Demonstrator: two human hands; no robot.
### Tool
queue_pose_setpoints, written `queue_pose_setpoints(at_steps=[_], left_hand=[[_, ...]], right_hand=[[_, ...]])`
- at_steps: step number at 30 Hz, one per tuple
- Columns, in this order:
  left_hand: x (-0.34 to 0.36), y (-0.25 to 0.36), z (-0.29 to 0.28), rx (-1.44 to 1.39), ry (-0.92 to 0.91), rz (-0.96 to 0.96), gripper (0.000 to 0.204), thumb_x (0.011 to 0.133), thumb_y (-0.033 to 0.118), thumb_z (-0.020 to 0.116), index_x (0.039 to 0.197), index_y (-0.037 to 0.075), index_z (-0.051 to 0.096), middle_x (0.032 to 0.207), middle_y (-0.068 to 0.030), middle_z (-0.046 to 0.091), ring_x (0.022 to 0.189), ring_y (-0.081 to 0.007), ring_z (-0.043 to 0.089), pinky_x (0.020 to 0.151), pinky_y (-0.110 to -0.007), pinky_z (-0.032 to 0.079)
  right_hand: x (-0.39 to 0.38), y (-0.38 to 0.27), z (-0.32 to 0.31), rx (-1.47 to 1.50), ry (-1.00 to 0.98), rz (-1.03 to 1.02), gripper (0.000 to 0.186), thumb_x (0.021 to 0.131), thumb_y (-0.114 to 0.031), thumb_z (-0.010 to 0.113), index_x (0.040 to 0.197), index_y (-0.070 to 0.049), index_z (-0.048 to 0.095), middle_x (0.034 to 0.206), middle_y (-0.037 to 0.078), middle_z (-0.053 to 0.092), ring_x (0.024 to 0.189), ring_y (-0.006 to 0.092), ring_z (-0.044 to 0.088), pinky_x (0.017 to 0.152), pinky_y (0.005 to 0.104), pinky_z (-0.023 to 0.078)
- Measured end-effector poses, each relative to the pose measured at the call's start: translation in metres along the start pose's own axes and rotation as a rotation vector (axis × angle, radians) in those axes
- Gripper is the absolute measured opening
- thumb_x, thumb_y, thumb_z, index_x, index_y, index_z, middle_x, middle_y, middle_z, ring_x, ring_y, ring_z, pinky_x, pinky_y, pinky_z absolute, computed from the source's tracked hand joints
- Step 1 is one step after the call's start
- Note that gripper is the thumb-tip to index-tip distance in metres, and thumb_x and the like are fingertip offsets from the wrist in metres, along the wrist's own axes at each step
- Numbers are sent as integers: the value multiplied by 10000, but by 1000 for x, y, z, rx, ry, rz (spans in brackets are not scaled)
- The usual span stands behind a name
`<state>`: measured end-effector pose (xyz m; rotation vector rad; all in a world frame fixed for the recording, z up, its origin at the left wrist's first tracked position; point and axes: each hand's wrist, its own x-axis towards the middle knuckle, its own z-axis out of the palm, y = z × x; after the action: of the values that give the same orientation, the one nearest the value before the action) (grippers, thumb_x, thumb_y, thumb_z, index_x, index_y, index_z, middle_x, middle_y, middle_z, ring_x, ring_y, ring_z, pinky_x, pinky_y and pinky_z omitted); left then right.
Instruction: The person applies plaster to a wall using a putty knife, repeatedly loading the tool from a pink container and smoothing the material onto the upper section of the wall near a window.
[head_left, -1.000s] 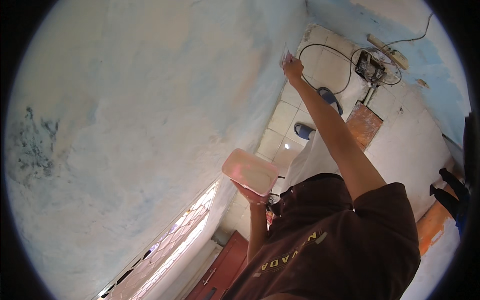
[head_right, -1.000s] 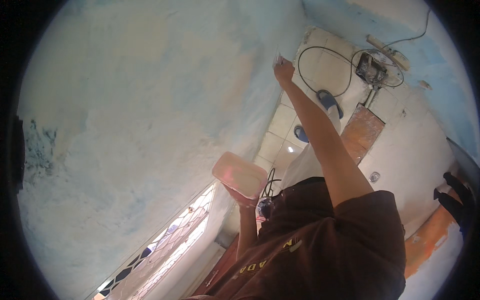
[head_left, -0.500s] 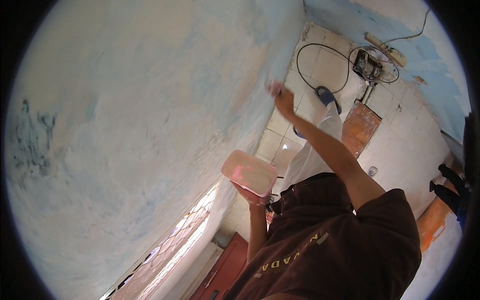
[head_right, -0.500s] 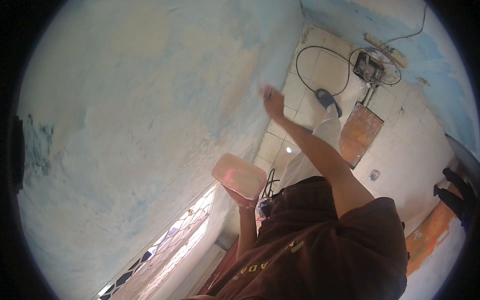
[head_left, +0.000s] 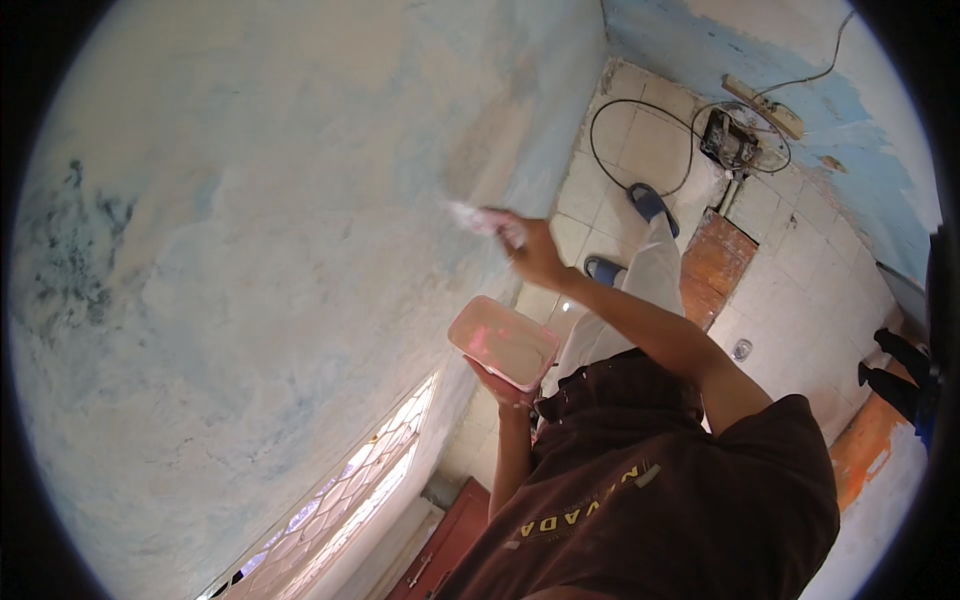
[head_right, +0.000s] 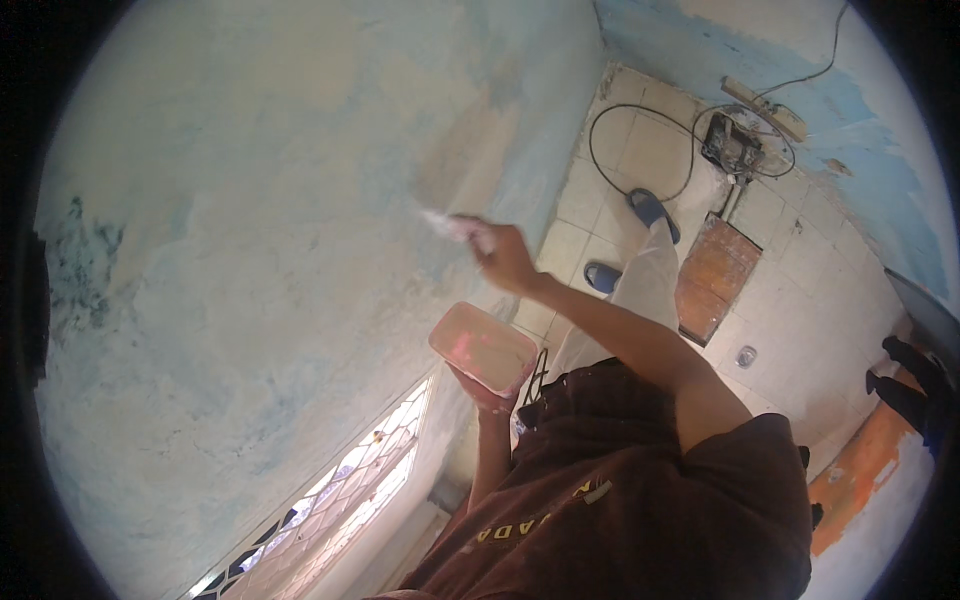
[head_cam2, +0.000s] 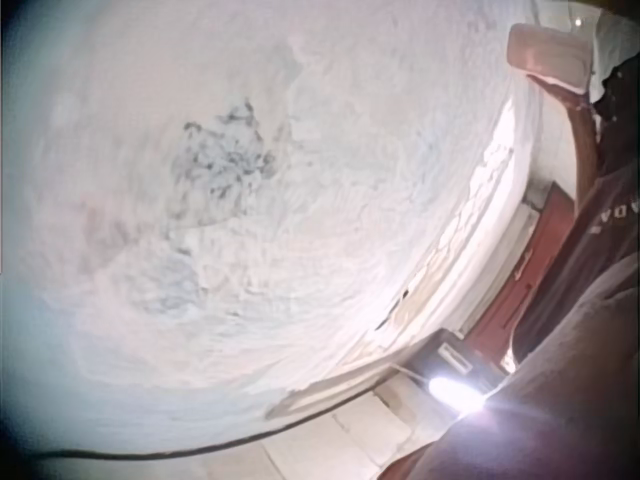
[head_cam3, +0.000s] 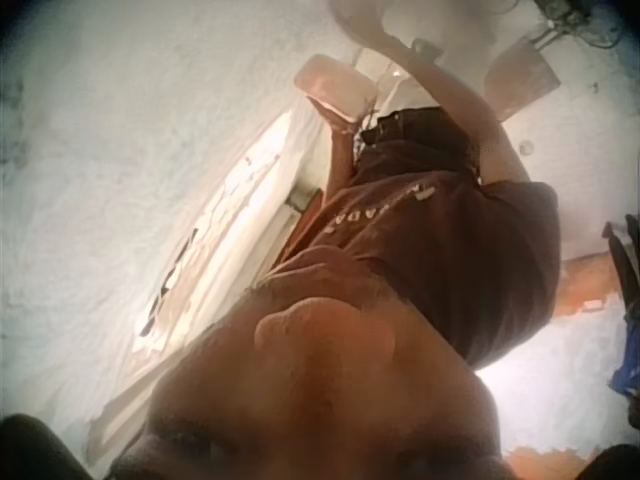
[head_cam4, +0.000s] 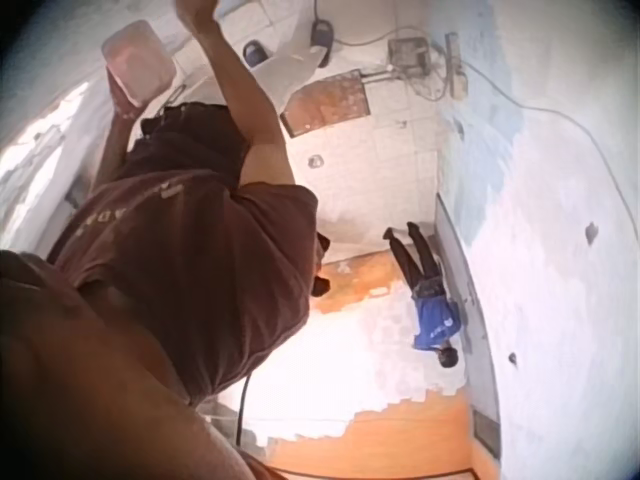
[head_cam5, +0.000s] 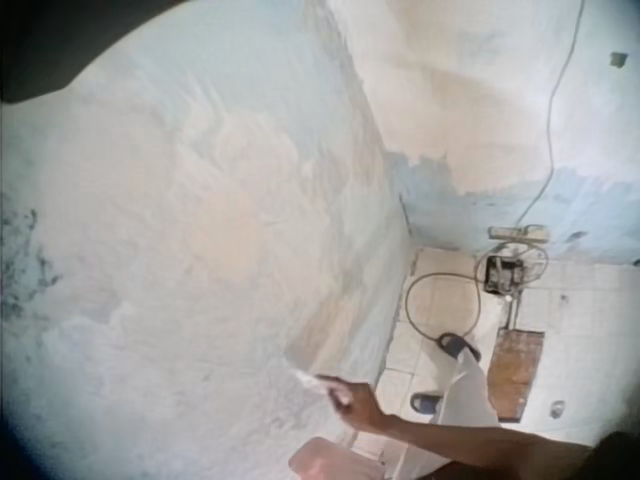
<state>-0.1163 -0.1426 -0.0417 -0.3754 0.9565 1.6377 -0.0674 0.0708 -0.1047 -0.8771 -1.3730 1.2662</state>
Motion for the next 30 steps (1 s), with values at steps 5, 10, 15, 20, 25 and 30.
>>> queue_pose_setpoints(at_steps=[5, 10, 15, 20, 25, 30], left_hand=[[-4, -3, 4, 35, -84, 113, 529, 1037, 542, 416, 1407, 166, 455, 1323, -41, 571, 1217, -274, 578, 1026, -504, 513], [6, -2, 7, 111, -176, 86, 479, 1056, 461, 434, 1426, 157, 410, 1347, -30, 542, 1211, -240, 578, 1015, -487, 523], [2, -5, -1, 33, -68, 41, 527, 1021, 547, 438, 1366, 152, 486, 1285, -49, 596, 1183, -274, 605, 992, -516, 537], [20, -5, 6, -24, 15, -10, 589, 989, 625, 436, 1342, 163, 527, 1252, -55, 629, 1164, -302, 619, 986, -545, 535], [22, -13, 19, -3, -42, 29, 620, 988, 652, 424, 1362, 166, 516, 1273, -47, 614, 1193, -307, 601, 1009, -549, 519], [19, -20, 19, 26, -17, 102, 654, 977, 667, 434, 1386, 160, 485, 1311, -42, 581, 1216, -300, 575, 1016, -545, 508]], right_hand=[[101, 104, -75, -340, 494, 347, 410, 1052, -350, 485, 974, 0, 684, 824, 254, 682, 725, 411, 655, 686, 458, 502], [187, 158, -108, -493, 634, 195, 320, 930, -236, 604, 1184, -72, 708, 868, 238, 709, 833, 419, 678, 765, 480, 525], [88, 37, 2, -444, 273, 77, 535, 862, -65, 615, 1390, -149, 605, 942, 183, 723, 730, 378, 676, 689, 467, 542], [32, 23, -25, -270, 199, -313, 383, 937, -42, 578, 1312, -72, 648, 776, 205, 685, 612, 324, 671, 575, 374, 507], [167, 88, -112, -437, 627, 102, 364, 1068, -298, 482, 940, -16, 672, 705, 165, 659, 680, 302, 664, 643, 413, 487], [291, 77, -151, -394, 787, 1, 268, 958, -235, 584, 1056, -31, 727, 832, 231, 704, 789, 412, 687, 760, 487, 531]])
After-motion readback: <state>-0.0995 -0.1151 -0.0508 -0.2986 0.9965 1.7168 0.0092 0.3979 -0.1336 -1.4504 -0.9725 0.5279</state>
